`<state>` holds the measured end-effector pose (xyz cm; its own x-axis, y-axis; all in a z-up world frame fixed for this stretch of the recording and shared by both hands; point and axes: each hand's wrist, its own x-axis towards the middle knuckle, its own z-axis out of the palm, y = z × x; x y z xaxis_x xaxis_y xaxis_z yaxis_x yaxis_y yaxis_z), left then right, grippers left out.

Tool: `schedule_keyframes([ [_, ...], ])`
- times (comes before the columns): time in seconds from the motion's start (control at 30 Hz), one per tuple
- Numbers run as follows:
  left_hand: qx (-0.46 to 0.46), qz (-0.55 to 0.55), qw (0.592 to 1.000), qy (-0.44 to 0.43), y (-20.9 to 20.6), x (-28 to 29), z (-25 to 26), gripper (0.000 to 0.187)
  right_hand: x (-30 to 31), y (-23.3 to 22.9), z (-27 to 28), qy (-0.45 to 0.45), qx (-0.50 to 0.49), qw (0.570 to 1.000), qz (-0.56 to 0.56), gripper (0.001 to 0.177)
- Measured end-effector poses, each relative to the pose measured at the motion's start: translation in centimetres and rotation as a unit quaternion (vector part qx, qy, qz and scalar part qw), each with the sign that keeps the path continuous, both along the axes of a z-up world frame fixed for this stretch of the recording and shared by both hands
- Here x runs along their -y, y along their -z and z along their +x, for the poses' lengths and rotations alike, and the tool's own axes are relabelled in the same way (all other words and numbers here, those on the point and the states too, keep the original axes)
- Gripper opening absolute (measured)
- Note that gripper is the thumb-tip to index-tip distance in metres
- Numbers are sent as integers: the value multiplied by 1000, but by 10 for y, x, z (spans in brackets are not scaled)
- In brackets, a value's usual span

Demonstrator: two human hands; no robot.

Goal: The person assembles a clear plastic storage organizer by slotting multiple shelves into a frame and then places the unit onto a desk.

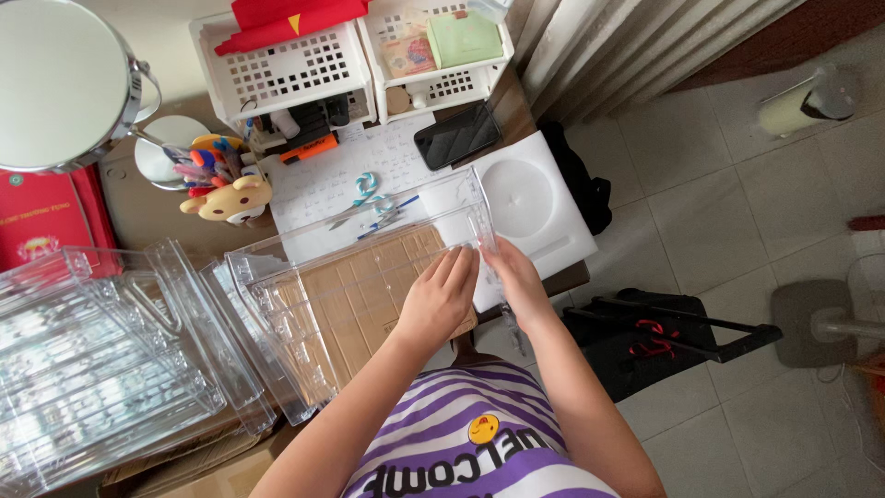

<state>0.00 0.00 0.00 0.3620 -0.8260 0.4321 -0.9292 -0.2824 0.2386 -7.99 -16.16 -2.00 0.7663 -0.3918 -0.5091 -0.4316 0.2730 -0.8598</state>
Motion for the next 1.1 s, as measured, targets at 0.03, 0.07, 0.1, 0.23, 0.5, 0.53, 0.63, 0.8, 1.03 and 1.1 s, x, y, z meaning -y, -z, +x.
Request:
schedule_keyframes([
  [0.03, -1, 0, 1000, 1, -1, 0, 2, 51, 7, 2, -11, 1, -1, 1000, 0, 60],
  [0.07, -2, -2, 1000, 6, -2, 0, 4, 51, 12, 5, -19, -41, 29, 999, -3, 61],
  [0.1, -4, -4, 1000, 10, -2, -1, 4, 51, 14, 9, -25, -84, 56, 995, -3, 63],
  [0.23, 16, -14, 1000, 9, 0, 5, 3, 49, 17, 30, -33, -80, 67, 994, 19, 60],
  [0.5, -27, -39, 998, 44, -6, 0, 13, 44, 13, 61, -38, -76, 125, 989, -29, 70],
  [0.53, -28, -39, 998, 42, -8, 0, 14, 44, 13, 62, -38, -78, 124, 989, -28, 70],
  [0.63, -50, -21, 997, 54, -12, 0, 16, 43, 10, 61, -38, -36, 84, 996, -9, 70],
  [0.8, -61, -5, 996, 65, -17, 2, 21, 46, 8, 62, -36, -44, 107, 991, -61, 65],
  [1.03, -70, 3, 996, 58, -11, 9, 22, 22, 6, 66, -34, -20, 46, 997, -62, 56],
  [1.1, -96, 9, 993, 72, -11, 7, 25, 20, 5, 64, -31, -13, 40, 997, -67, 58],
])
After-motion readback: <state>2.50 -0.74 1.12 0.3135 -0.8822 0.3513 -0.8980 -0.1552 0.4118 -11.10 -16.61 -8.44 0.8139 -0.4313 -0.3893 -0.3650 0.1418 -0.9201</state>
